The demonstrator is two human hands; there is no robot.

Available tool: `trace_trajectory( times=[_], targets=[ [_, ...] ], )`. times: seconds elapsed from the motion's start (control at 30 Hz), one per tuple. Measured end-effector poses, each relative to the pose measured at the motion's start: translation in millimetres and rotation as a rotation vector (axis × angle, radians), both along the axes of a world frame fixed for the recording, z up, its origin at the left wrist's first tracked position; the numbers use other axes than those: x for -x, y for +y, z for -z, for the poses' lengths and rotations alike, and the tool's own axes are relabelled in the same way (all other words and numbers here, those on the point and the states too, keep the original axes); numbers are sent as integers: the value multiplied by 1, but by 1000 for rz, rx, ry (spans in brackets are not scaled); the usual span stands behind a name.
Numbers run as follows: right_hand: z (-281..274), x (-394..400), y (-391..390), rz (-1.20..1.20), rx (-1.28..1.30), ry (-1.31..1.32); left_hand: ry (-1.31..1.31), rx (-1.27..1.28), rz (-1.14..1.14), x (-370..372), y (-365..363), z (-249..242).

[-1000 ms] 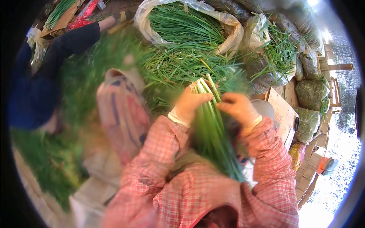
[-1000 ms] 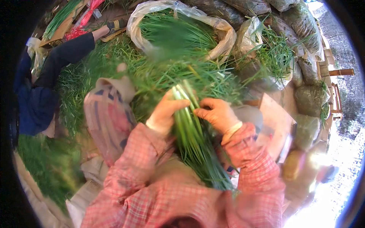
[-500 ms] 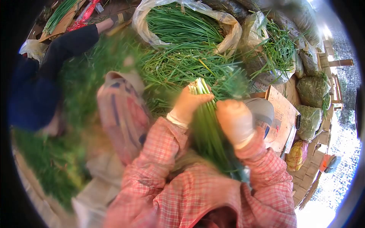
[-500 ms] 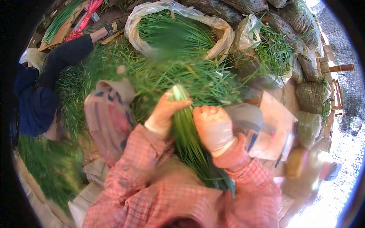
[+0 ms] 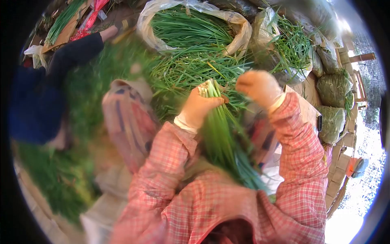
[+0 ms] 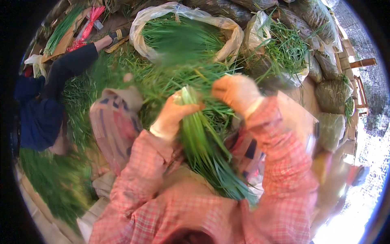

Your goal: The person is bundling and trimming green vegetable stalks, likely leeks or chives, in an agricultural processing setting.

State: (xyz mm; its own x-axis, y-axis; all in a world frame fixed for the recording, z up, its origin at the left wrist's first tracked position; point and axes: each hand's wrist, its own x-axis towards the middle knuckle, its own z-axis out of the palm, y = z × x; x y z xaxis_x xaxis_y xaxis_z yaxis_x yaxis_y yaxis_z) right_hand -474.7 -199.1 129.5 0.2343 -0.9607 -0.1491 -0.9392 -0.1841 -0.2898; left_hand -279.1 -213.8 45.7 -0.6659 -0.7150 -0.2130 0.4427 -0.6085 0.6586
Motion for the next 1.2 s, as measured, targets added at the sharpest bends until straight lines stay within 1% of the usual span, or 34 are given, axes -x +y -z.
trace_trajectory(
  times=[0.07, 0.13, 0.2, 0.27, 0.3, 0.33, 0.37, 0.4, 0.43, 0.47, 0.5, 0.57, 0.6, 0.67, 0.7, 0.73, 0.77, 0.8, 0.83, 0.87, 0.9, 0.93, 0.97, 1.0, 1.03, 1.07, 1.1, 1.13, 1.17, 1.2],
  targets=[
    [-10, 23, -12, 81, 202, -160, 10, -19, -40, -3, -3, -9],
    [-36, 40, -15, 304, 319, -384, 26, -51, -114, -19, -14, -17],
    [-68, 53, -5, 538, 382, -469, 46, -20, -324, -48, -34, -30],
    [-90, 64, 21, 650, 510, -491, -9, -24, -534, -93, -63, -28],
    [-89, 75, 37, 686, 544, -484, -97, 44, -644, -117, -77, -30],
    [-85, 83, 53, 714, 580, -486, -285, 303, -746, -145, -89, -21],
    [-86, 79, 69, 819, 531, -483, -502, 531, -876, -173, -100, -13],
    [-72, 82, 82, 774, 567, -651, -394, 484, -900, -202, -111, -10],
    [-59, 84, 93, 752, 610, -566, 233, 84, -792, -236, -127, -3],
    [-56, 74, 103, 831, 543, -680, 598, -131, -687, -270, -142, 6],
    [-45, 71, 109, 820, 524, -719, 733, -148, -631, -305, -153, 18],
    [-20, 60, 120, 811, 491, -843, 706, 109, -544, -360, -168, 33],
    [-10, 52, 123, 812, 476, -922, 758, 138, -506, -383, -171, 39],
    [17, 33, 125, 818, 388, -991, 580, 188, -654, -404, -164, 21],
    [29, 18, 127, 776, 331, -953, 347, 204, -836, -405, -156, 5],
    [46, 3, 131, 733, 282, -911, 254, 212, -995, -397, -143, -20],
    [81, 2, 135, 560, 186, -695, 140, 208, -1150, -389, -129, -46],
    [106, 3, 139, 395, 94, -477, 164, 196, -1281, -361, -108, -94],
    [84, -11, 139, 251, 74, -83, 185, 178, -1401, -345, -100, -121],
    [64, -26, 140, 124, 35, 313, -209, 514, -1432, -337, -89, -154],
    [51, -31, 135, 178, 7, 245, -766, 833, -1534, -330, -80, -187],
    [28, -38, 126, 216, 191, 54, -1155, 1060, -1693, -322, -74, -219],
    [-14, -43, 119, 257, 5, -29, -2148, 1378, -1555, -279, -58, -261],
    [-31, -48, 114, 207, 229, -63, -2540, 1737, -1646, -265, -55, -276],
    [-57, -51, 105, 197, 273, -184, -1826, 1688, -1565, -254, -66, -290],
    [-62, -55, 97, 158, 615, -302, -1582, 1828, -1473, -247, -78, -296],
    [-98, -55, 95, 111, 745, -503, -1344, 1939, -1356, -241, -89, -301],
    [-119, -63, 87, 106, 898, -587, -1316, 2027, -1233, -216, -89, -303],
    [-144, -65, 84, 62, 959, -671, -1282, 2105, -1102, -192, -88, -305],
    [-170, -65, 88, 56, 1015, -699, -1148, 2203, -1062, -148, -62, -313]
  ],
)
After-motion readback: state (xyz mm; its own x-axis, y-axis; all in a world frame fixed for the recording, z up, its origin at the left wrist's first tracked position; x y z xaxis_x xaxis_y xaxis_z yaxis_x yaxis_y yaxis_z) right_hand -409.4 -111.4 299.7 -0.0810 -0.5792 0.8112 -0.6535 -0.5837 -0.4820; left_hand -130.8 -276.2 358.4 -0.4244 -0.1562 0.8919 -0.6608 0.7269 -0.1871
